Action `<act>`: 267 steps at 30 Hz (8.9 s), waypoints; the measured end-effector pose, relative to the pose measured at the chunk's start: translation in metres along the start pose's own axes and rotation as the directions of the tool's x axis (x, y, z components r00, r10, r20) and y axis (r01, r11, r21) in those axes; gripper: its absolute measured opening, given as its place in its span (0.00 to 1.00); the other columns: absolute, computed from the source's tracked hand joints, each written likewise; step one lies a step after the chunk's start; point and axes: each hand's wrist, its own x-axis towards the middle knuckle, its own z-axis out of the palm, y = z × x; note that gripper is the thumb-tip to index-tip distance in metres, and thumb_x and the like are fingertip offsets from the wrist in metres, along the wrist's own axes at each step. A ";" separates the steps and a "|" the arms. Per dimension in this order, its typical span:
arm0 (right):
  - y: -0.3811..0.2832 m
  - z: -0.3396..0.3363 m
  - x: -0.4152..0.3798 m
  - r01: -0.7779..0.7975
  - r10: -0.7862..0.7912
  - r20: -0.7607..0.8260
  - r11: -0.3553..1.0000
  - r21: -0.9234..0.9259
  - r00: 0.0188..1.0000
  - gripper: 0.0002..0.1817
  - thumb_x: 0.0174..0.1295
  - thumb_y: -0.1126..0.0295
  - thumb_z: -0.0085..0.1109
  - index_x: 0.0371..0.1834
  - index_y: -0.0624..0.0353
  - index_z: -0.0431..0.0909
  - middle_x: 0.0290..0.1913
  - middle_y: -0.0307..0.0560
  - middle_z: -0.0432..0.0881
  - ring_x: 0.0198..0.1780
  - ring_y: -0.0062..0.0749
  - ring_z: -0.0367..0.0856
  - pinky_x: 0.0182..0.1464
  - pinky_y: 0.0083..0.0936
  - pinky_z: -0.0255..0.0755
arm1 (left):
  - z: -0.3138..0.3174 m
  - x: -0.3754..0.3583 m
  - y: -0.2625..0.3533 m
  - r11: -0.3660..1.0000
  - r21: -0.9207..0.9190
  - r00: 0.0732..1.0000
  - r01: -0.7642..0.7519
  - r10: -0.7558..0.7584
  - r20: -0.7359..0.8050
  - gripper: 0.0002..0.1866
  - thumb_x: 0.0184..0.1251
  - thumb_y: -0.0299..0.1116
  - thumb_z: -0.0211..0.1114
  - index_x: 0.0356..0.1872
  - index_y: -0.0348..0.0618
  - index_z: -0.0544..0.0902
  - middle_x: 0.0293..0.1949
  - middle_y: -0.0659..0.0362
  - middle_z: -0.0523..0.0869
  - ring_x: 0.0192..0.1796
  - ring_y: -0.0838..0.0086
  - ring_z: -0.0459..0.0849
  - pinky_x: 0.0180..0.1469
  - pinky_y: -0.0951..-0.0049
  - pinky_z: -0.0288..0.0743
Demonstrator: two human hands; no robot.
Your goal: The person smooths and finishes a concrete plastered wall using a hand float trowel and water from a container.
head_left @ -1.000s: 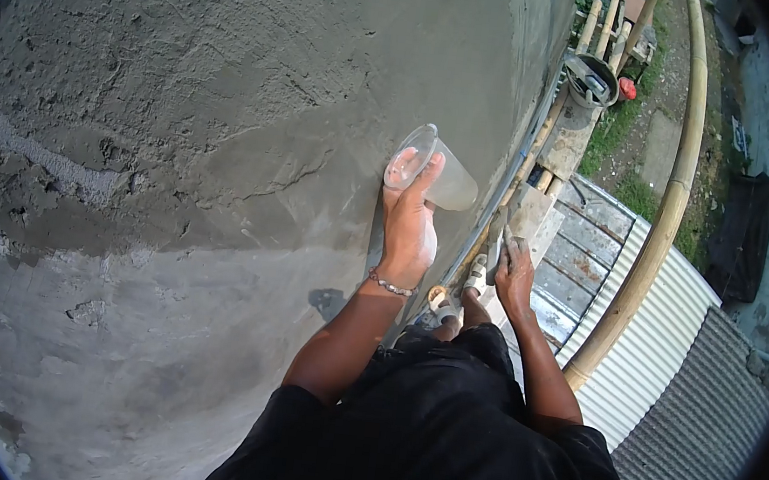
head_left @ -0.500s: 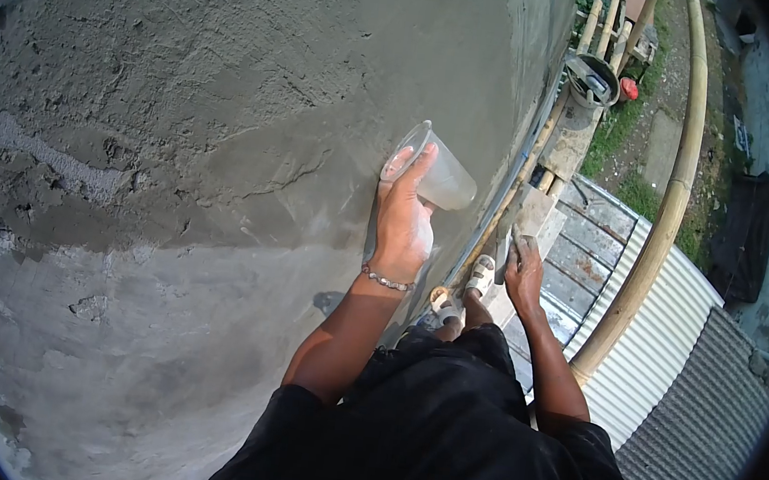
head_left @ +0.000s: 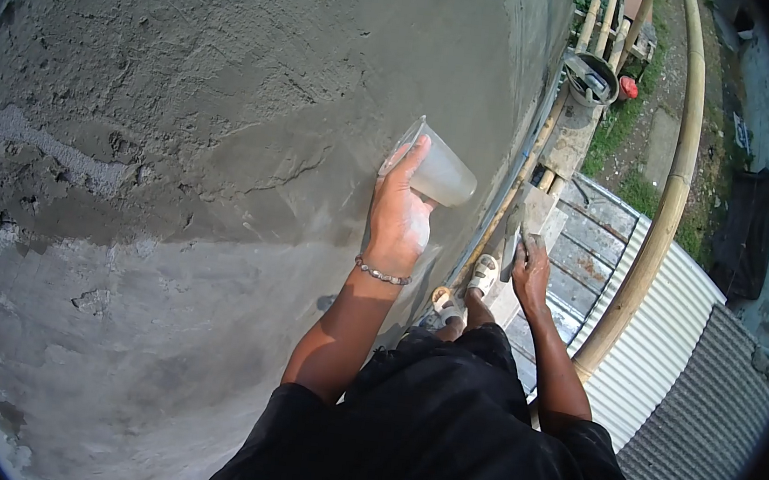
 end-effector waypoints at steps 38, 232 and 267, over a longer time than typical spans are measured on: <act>-0.126 0.081 0.053 0.185 -0.188 -0.035 0.887 0.424 0.982 0.32 0.48 0.82 0.50 0.63 0.57 0.77 0.57 0.60 0.78 0.49 0.59 0.80 0.49 0.43 0.78 | -0.087 -0.152 0.034 0.852 0.407 0.944 -0.329 0.287 0.164 0.49 0.47 0.44 0.79 0.71 0.44 0.62 0.63 0.50 0.69 0.69 0.48 0.70 0.73 0.38 0.59; -0.210 0.057 0.064 0.367 -0.330 -0.174 0.890 0.271 0.928 0.34 0.47 0.82 0.49 0.64 0.60 0.75 0.57 0.62 0.76 0.55 0.61 0.77 0.56 0.47 0.74 | -0.135 -0.203 0.023 0.911 0.396 0.993 -0.114 0.093 0.072 0.47 0.39 0.31 0.78 0.68 0.41 0.66 0.60 0.54 0.76 0.64 0.65 0.76 0.67 0.60 0.67; -0.246 0.041 0.069 0.585 -0.550 -0.251 0.806 0.088 0.796 0.35 0.47 0.82 0.53 0.65 0.57 0.76 0.56 0.60 0.76 0.60 0.59 0.74 0.56 0.46 0.74 | -0.105 -0.181 0.025 0.933 0.310 0.979 -0.181 0.139 0.152 0.50 0.38 0.32 0.85 0.66 0.40 0.66 0.63 0.49 0.76 0.66 0.63 0.75 0.70 0.60 0.65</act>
